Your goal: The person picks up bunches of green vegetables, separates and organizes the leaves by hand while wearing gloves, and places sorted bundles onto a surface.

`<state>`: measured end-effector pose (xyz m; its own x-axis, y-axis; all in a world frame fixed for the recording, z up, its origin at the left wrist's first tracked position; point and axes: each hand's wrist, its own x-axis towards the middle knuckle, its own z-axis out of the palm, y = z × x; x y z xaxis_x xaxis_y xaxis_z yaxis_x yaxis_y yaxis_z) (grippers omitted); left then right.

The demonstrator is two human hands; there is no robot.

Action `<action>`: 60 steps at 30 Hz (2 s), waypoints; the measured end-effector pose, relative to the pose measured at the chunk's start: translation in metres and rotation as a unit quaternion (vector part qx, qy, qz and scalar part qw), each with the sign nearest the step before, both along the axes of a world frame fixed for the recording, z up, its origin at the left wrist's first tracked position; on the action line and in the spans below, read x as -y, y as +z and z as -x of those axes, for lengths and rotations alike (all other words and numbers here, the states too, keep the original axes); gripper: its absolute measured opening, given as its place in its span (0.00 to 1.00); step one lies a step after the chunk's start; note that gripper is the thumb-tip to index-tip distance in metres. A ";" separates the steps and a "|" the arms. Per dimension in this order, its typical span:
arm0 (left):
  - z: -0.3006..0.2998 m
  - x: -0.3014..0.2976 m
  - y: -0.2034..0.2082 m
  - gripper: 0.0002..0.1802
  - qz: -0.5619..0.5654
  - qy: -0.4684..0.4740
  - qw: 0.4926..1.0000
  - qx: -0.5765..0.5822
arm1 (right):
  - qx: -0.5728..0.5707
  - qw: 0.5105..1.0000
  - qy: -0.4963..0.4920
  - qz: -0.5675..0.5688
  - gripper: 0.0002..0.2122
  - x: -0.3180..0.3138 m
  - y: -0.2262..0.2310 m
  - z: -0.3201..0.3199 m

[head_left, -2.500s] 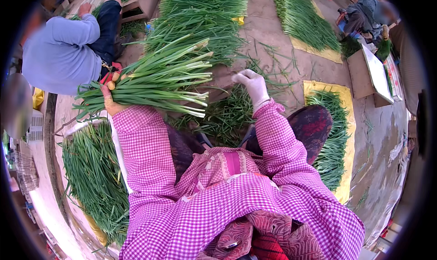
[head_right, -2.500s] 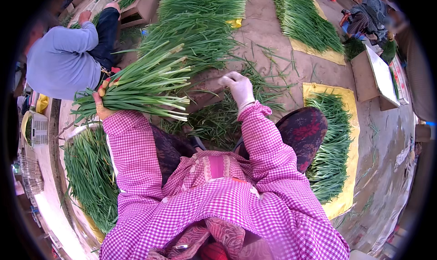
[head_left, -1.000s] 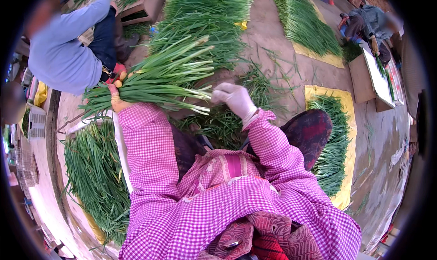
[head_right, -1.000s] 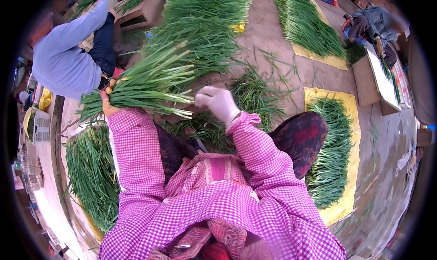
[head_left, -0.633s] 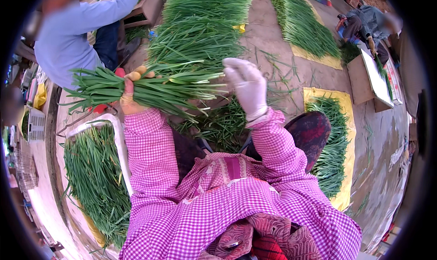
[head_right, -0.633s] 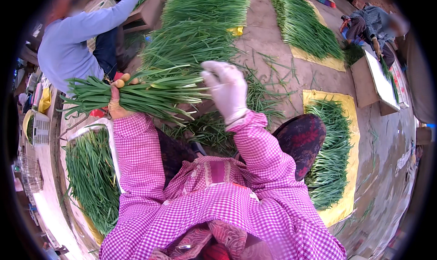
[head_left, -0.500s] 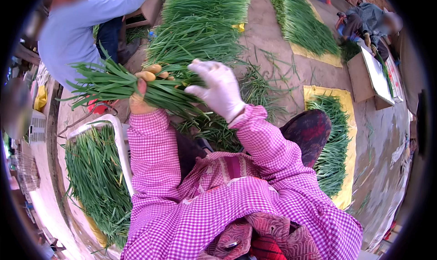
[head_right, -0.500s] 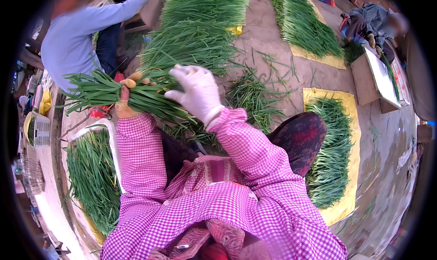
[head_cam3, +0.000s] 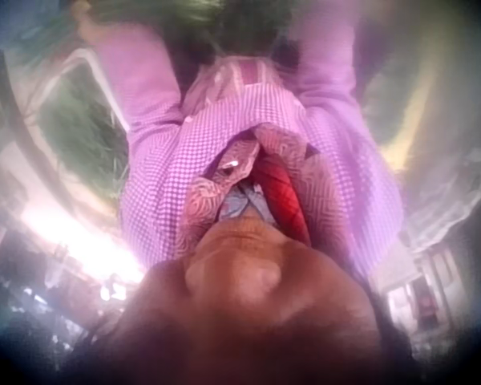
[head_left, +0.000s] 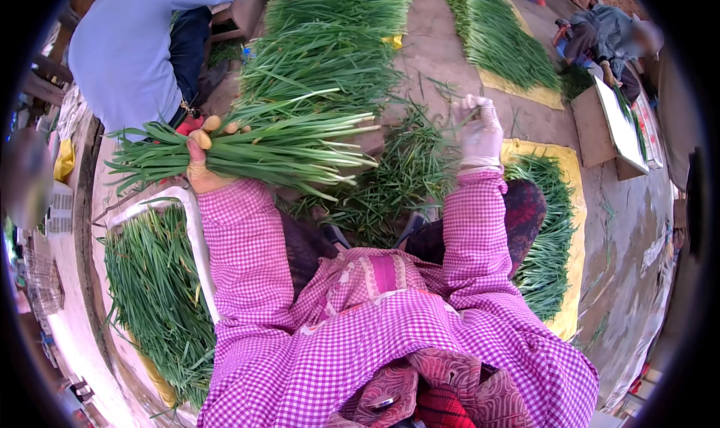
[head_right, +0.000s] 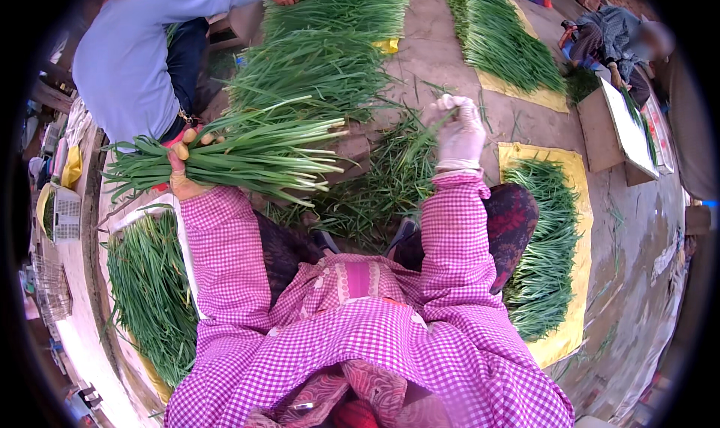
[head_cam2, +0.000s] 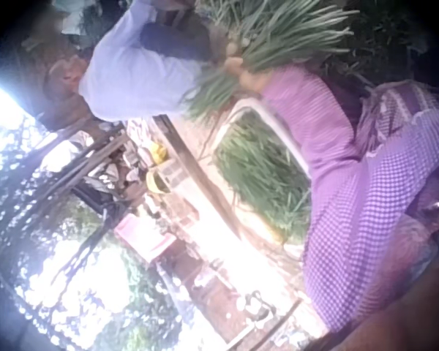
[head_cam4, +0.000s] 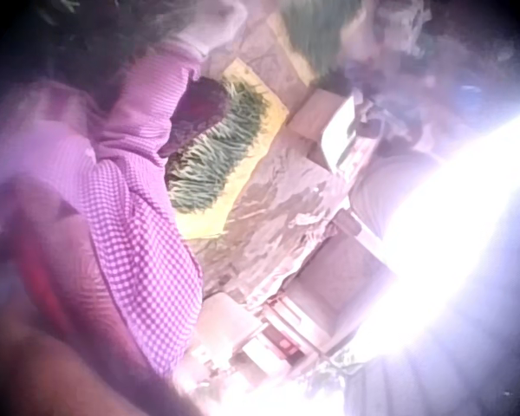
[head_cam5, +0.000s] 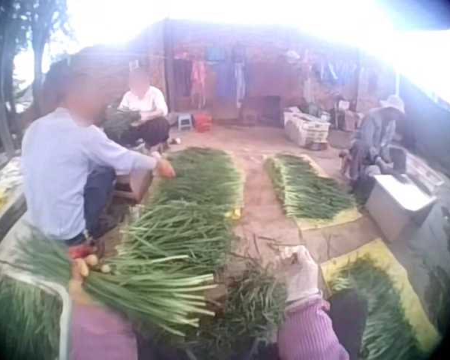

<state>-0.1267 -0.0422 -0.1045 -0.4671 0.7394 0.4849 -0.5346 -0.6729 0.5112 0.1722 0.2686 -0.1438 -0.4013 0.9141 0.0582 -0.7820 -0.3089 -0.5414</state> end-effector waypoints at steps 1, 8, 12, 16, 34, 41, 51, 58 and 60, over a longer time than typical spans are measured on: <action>0.000 0.001 0.002 0.12 0.004 -0.008 1.000 -0.011 | 0.134 0.989 -0.034 -0.051 0.08 0.000 0.004 -0.002; -0.026 -0.018 0.010 0.13 0.021 0.044 0.998 -0.042 | 0.459 0.795 0.097 -0.384 0.16 0.046 0.027 0.039; -0.044 -0.028 0.019 0.12 -0.001 0.014 0.996 -0.087 | 0.503 0.644 0.250 -0.519 0.26 0.097 0.039 0.088; -0.050 -0.034 0.019 0.12 -0.019 -0.028 0.994 -0.107 | 0.408 0.775 0.273 -0.397 0.21 0.124 0.014 0.108; -0.017 -0.010 0.010 0.15 -0.013 -0.018 0.991 -0.135 | 0.581 0.693 0.162 -0.394 0.16 0.053 0.022 0.031; -0.024 -0.021 0.008 0.15 -0.023 -0.032 0.992 -0.117 | 0.491 0.722 0.175 -0.455 0.11 0.118 0.005 0.072; -0.020 -0.013 0.008 0.16 0.003 -0.034 0.994 -0.104 | 0.775 0.482 0.135 -0.387 0.15 0.033 -0.040 0.025; -0.030 -0.022 0.015 0.17 0.011 -0.050 0.989 -0.136 | 0.422 0.738 0.013 -0.526 0.21 0.091 0.034 0.091; -0.029 -0.022 0.014 0.17 0.000 -0.059 0.989 -0.137 | 0.408 0.785 0.108 -0.453 0.17 0.099 0.042 0.095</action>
